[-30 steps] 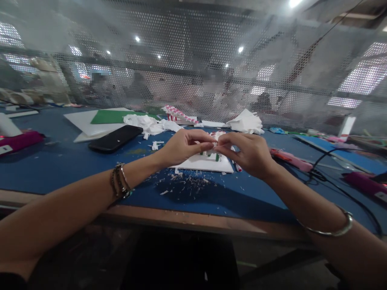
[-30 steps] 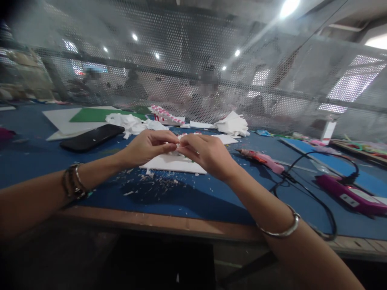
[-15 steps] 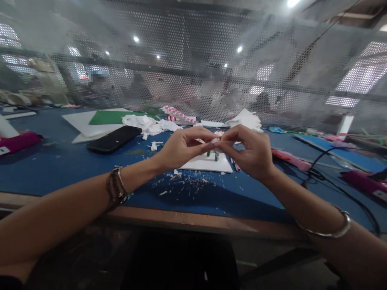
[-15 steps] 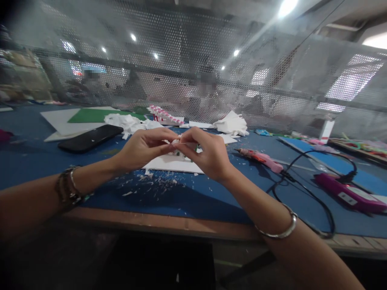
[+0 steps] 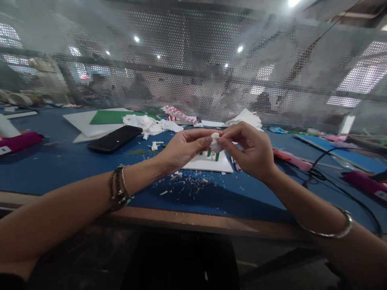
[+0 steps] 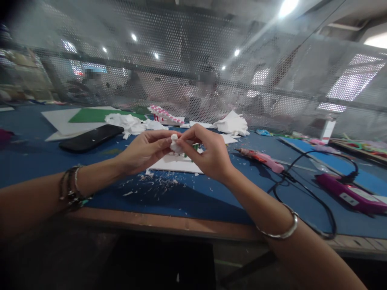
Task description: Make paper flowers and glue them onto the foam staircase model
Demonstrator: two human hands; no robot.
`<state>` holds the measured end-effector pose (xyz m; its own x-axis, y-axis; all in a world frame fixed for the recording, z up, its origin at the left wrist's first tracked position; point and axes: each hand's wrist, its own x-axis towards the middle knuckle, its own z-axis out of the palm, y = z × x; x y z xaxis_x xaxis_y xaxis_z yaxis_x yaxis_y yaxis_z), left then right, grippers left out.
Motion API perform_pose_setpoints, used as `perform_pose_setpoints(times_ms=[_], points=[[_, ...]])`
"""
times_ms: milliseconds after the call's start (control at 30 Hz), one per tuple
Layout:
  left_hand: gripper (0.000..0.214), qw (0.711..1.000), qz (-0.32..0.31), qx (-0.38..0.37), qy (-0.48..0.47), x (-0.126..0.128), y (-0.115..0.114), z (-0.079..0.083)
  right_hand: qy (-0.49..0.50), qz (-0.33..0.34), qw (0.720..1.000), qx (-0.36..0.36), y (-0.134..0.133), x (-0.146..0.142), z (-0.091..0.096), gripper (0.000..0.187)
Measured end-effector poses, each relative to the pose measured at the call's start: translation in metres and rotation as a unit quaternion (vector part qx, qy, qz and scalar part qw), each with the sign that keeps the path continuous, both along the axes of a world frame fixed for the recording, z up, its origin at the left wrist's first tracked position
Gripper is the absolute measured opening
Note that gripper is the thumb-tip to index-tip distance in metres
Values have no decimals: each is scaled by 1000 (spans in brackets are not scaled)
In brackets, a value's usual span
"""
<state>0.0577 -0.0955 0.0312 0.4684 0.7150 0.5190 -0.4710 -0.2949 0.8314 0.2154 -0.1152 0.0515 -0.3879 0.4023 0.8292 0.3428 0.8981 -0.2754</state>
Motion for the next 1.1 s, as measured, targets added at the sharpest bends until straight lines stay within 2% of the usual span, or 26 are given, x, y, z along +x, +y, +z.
perform_pose_setpoints(times_ms=[233, 333, 600, 733, 967, 1100], points=[[19, 995, -52, -72, -46, 1, -2, 2, 10, 6, 1000, 4, -3, -2, 1, 10], [14, 992, -65, -96, -43, 0, -1, 2, 12, 2, 1000, 7, -4, -3, 1, 10], [15, 996, -34, -86, -20, 0, 2, 2, -3, -25, 1000, 17, 0, -2, 0, 11], [12, 998, 20, -50, -21, 0, 2, -1, -17, -47, 998, 49, 2, 0, -1, 11], [8, 983, 147, 98, 47, -1, -7, 2, -40, -74, 992, 98, 2, 0, 1, 13], [13, 972, 150, 157, 91, -5, -7, 6, -58, -95, 985, 133, -1, 0, 3, 15]])
